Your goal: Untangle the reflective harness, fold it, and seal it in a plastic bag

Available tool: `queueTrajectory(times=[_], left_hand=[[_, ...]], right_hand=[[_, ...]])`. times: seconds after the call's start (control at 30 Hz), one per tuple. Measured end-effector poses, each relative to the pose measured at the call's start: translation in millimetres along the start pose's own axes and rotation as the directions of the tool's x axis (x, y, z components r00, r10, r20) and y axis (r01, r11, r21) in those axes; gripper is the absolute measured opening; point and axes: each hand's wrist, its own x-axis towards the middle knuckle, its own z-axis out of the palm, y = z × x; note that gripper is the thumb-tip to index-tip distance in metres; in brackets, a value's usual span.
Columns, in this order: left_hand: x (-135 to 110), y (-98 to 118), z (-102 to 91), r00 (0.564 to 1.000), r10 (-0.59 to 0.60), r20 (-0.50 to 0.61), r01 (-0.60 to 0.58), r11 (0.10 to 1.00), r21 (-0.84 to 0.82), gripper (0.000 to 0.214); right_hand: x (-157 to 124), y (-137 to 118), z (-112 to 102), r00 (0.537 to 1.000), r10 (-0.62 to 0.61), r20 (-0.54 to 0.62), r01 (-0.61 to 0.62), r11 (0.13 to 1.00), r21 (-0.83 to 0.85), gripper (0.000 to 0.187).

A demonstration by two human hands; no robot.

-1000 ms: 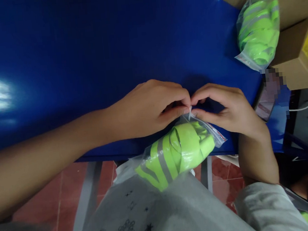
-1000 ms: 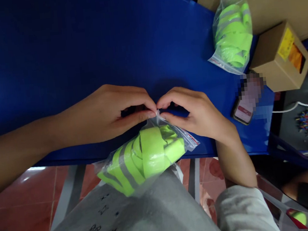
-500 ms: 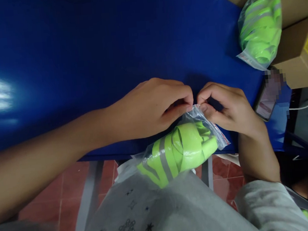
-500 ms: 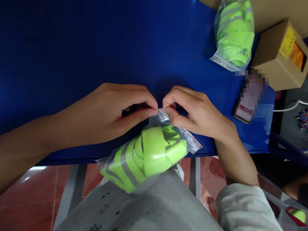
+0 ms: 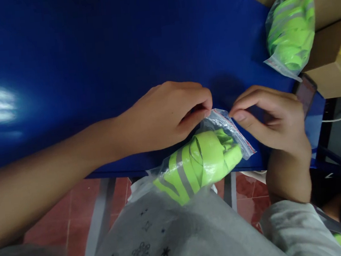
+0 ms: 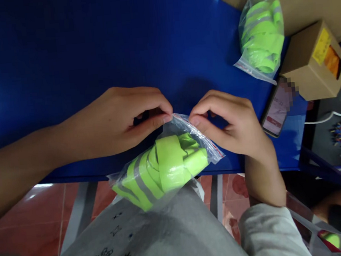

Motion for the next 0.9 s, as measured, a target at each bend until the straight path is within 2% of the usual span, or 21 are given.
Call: queueTrajectory(times=[0.17, 0.33, 0.5, 0.63, 0.77, 0.9], left_hand=[[-2, 3, -2.2, 0.999, -0.028, -0.028, 0.028, 0.999, 0.023, 0.023], [-3, 3, -1.5, 0.998, -0.042, -0.042, 0.042, 0.999, 0.020, 0.022], [-2, 3, 0.3, 0.997, -0.039, -0.061, 0.038, 0.999, -0.009, 0.021], [-2, 2, 1.9, 0.998, -0.020, -0.054, 0.019, 1.000, -0.023, 0.022], [-2, 1, 3.4, 0.998, 0.001, -0.061, -0.001, 1.000, -0.006, 0.024], [-2, -1, 3.4, 0.998, 0.007, -0.059, -0.007, 1.000, -0.004, 0.024]], right_hand=[[-1, 0, 12, 1.000, 0.018, -0.009, -0.019, 0.995, -0.100, 0.019], [-2, -7, 19, 0.997, 0.047, -0.062, -0.056, 0.988, -0.141, 0.013], [-1, -12, 23, 0.995, 0.070, -0.076, -0.081, 0.986, -0.146, 0.016], [-1, -12, 27, 0.994, 0.012, -0.107, -0.034, 0.979, -0.203, 0.016], [-3, -9, 27, 0.994, -0.084, -0.072, 0.058, 0.950, -0.307, 0.017], [-4, -8, 25, 0.994, -0.081, -0.068, 0.059, 0.957, -0.284, 0.016]])
